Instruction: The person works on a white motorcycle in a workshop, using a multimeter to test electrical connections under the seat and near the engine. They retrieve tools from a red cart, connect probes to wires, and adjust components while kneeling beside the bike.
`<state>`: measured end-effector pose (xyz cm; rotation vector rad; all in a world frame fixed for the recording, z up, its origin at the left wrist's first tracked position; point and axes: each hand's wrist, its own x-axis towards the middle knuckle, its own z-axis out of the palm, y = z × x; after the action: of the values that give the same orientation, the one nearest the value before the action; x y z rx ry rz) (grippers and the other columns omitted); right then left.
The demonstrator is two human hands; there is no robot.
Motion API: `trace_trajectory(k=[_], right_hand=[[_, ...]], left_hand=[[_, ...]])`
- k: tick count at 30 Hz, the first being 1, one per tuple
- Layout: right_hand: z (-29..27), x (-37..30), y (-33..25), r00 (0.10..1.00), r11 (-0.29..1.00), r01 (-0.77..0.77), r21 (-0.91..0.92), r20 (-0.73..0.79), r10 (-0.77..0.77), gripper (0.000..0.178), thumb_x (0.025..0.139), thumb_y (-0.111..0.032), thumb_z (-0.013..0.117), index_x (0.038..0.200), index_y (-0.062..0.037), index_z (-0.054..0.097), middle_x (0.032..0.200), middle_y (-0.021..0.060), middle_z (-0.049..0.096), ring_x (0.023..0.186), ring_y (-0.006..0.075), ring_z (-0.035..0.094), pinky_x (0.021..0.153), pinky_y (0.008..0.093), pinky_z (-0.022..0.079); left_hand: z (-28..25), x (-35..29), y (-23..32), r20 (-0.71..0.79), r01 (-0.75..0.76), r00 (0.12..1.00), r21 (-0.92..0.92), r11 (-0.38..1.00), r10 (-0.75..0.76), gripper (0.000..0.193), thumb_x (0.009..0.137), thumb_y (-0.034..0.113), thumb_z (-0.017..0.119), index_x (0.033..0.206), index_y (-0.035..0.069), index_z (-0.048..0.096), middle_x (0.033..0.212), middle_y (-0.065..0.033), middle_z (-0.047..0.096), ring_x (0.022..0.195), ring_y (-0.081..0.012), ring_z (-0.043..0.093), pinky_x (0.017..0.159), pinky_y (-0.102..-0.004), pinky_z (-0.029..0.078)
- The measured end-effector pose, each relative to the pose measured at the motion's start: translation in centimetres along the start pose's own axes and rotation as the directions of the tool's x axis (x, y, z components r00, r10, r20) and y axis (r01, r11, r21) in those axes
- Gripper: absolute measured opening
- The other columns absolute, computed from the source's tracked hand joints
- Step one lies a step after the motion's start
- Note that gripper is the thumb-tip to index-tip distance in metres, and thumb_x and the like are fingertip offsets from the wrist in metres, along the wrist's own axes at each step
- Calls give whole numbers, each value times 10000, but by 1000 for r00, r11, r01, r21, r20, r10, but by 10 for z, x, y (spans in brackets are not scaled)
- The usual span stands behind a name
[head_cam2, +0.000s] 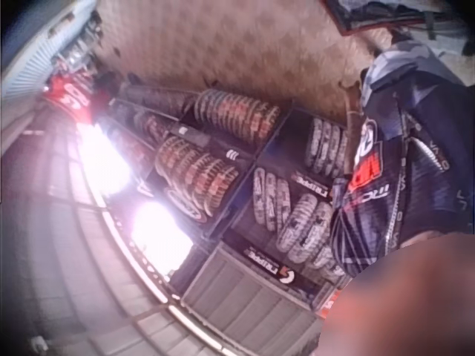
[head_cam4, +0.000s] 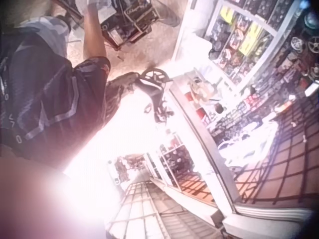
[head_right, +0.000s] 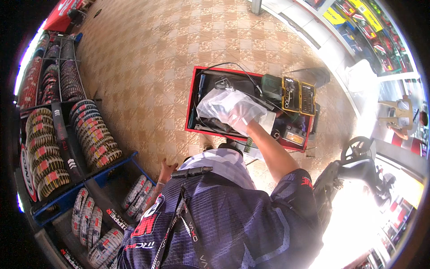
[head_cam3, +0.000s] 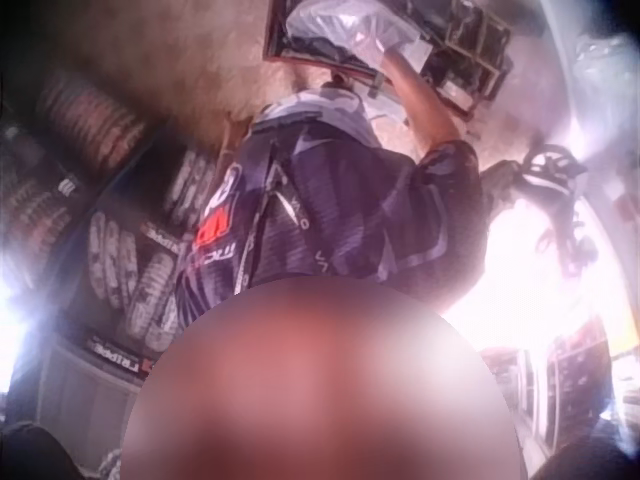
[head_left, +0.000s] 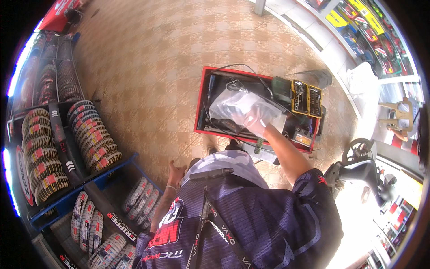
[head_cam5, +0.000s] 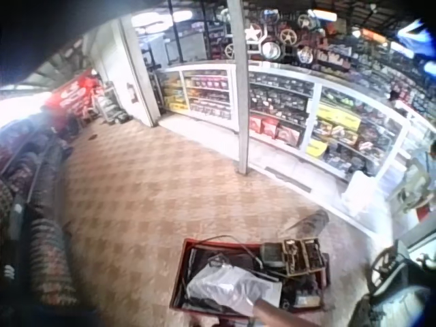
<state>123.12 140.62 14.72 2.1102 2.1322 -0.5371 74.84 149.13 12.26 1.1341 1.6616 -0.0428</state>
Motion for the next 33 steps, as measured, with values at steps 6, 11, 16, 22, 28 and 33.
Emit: trace_trajectory(k=[6, 11, 16, 22, 28, 33], right_hand=[[-83, -38, -50, 824, 888, 167, 429, -555, 112, 362, 892, -342, 593, 1175, -138, 690, 997, 129, 715, 756, 273, 660, 671, 431, 520], [-96, -38, -64, 828, 857, 226, 463, -555, 81, 370, 905, -312, 599, 1210, -109, 648, 1043, 161, 691, 821, 300, 658, 712, 437, 523], [-82, -39, -67, 849, 853, 241, 463, -526, 45, 385, 917, -281, 605, 1245, -80, 606, 1088, 193, 668, 887, 327, 657, 753, 443, 525], [-73, -51, -48, 957, 928, 169, 332, -282, -73, 411, 932, -244, 611, 1287, -45, 556, 1142, 232, 639, 966, 359, 654, 801, 451, 528], [-104, -78, -29, 993, 776, 65, 628, -120, 14, 434, 943, -225, 629, 1299, -4, 517, 1198, 274, 608, 1046, 402, 645, 851, 457, 522], [-158, -129, -19, 987, 600, -49, 799, -52, 150, 453, 937, -209, 633, 1327, -16, 507, 1172, 278, 616, 1047, 430, 628, 854, 475, 504]], left_hand=[[22, 4, 70, 89, -93, 991, -30, 995, 95, 789, 931, 213, 726, 1535, 2, 265, 920, -76, 602, 708, -128, 592, 597, -294, 513], [45, -16, 152, 356, -210, 873, -343, 916, 333, 547, 1043, 368, 546, 1471, 51, 422, 1140, -60, 630, 972, -173, 621, 837, -355, 519], [63, -32, 207, 462, -206, 742, -531, 822, 485, 527, 1055, 412, 500, 1436, 50, 468, 1325, -83, 616, 1182, -216, 602, 984, -419, 488], [77, -32, 226, 493, -134, 691, -632, 763, 529, 411, 1039, 214, 527, 1392, 2, 512, 1308, -115, 623, 1206, -222, 601, 1021, -411, 480], [100, -31, 233, 527, -73, 696, -624, 778, 487, 357, 1040, 150, 503, 1369, 11, 527, 1295, -121, 642, 1161, -231, 643, 988, -385, 525], [113, -37, 247, 556, -17, 711, -600, 800, 432, 333, 1024, 113, 483, 1319, -26, 551, 1217, -130, 671, 1075, -230, 675, 909, -373, 548]])
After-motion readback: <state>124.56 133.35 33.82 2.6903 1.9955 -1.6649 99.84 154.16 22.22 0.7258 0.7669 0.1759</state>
